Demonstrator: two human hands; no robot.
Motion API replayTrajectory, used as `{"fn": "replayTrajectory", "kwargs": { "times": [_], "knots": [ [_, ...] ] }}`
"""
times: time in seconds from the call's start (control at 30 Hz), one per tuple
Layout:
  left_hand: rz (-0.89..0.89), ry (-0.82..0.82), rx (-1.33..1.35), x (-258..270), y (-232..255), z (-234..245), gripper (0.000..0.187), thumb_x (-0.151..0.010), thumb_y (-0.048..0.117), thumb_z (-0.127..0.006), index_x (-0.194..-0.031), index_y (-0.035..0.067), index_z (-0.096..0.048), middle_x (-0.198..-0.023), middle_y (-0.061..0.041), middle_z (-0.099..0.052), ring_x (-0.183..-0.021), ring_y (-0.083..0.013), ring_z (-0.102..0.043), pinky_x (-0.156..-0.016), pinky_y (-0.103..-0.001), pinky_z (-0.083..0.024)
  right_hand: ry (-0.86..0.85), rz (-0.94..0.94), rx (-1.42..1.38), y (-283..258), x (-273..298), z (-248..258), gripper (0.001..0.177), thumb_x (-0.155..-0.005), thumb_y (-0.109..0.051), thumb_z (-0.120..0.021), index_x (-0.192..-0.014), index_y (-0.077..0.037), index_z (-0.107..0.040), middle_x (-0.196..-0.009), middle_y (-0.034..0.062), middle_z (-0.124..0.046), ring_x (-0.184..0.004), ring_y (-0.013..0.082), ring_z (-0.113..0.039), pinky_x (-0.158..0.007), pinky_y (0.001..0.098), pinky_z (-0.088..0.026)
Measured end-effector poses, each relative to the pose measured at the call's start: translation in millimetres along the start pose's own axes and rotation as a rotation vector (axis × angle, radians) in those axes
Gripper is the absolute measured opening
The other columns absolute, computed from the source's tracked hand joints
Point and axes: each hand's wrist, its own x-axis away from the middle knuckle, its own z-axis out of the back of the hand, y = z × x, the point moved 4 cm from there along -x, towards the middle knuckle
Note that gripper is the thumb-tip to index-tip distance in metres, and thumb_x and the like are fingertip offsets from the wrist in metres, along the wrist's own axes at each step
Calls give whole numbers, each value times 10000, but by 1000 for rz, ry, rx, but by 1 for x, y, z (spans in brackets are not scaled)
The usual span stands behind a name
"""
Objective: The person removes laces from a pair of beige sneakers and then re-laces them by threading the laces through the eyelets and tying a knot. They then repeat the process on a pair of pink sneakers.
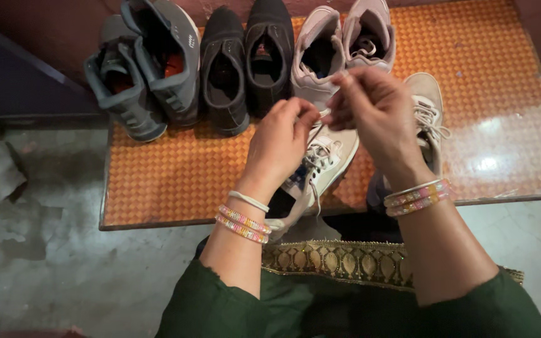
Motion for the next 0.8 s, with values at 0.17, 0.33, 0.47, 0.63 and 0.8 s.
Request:
{"fn": "replayTrajectory", "kwargs": {
  "times": [0.17,0.33,0.47,0.63,0.8],
  "knots": [
    [91,-246,-164,8,-6,-10,317,-825,340,-775,-1101,186,-757,-1023,-81,-788,-942,-293,-738,-791,-404,-558,132,411,-51,-12,5,23,178,-1191,-138,-585,-1207,22,-662,-1026,100,-744,-917,151,-751,-878,306,-659],
    [136,-232,-174,7,-7,-11,297,-845,315,-758,-1117,195,-762,-1033,-67,-758,-962,-274,-731,-835,-395,-557,248,653,-19,-22,9,32,154,-1209,-93,-568,-1233,45,-631,-1103,126,-721,-1008,162,-725,-963,301,-624],
    [120,-311,-239,6,-6,-18,367,-803,319,-774,-1152,209,-751,-1118,-83,-693,-1048,-305,-660,-875,-437,-506,324,794,121,-32,19,40,122,-1257,-44,-539,-1204,44,-604,-1089,110,-686,-945,153,-671,-880,269,-557],
    [248,-318,-350,8,-6,-16,206,-885,346,-705,-1010,202,-783,-1098,-40,-698,-1068,-288,-656,-873,-452,-501,374,949,254,-44,24,54,102,-1261,-14,-512,-1219,29,-594,-1075,109,-665,-918,156,-638,-848,277,-542],
    [138,-82,-223,4,3,0,157,-885,297,-717,-953,176,-789,-972,-49,-720,-925,-301,-701,-772,-430,-530,449,919,505,-40,24,60,105,-1241,29,-552,-1173,30,-631,-1058,112,-630,-923,155,-654,-831,262,-559]
  ]
}}
